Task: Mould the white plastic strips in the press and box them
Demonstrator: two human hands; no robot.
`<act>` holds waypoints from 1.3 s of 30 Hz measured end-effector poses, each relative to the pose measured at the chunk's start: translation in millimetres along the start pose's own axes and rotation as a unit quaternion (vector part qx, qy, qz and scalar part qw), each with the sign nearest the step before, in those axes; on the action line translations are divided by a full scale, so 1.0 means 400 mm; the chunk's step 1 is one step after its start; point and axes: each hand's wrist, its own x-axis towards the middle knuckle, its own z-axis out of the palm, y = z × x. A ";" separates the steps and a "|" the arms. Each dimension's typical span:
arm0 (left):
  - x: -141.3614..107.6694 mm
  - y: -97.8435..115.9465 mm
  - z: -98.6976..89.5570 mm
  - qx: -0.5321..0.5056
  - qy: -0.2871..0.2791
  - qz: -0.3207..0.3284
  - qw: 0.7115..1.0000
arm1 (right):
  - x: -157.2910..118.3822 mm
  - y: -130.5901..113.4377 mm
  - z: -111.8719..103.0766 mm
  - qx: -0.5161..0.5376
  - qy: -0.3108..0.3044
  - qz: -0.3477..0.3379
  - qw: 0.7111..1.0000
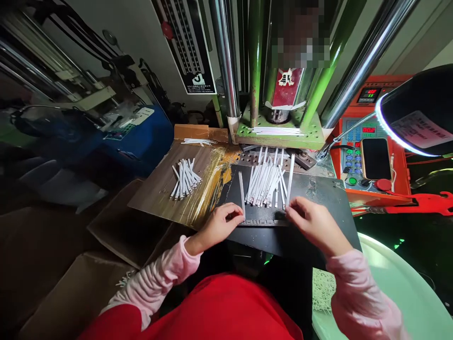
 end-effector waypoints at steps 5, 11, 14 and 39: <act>-0.040 -0.018 0.054 0.060 0.080 0.050 0.994 | -0.065 -0.037 0.099 0.070 0.054 -0.158 0.984; -0.009 -0.019 0.063 0.070 0.075 0.058 0.993 | -0.035 -0.038 0.147 0.019 0.112 -0.174 0.978; -0.003 -0.022 0.064 0.086 0.078 0.075 0.990 | -0.022 -0.036 0.146 0.011 0.113 -0.172 0.979; 0.152 0.024 0.005 0.294 -0.035 -0.062 0.953 | 0.072 0.071 0.014 -0.083 0.080 0.089 0.989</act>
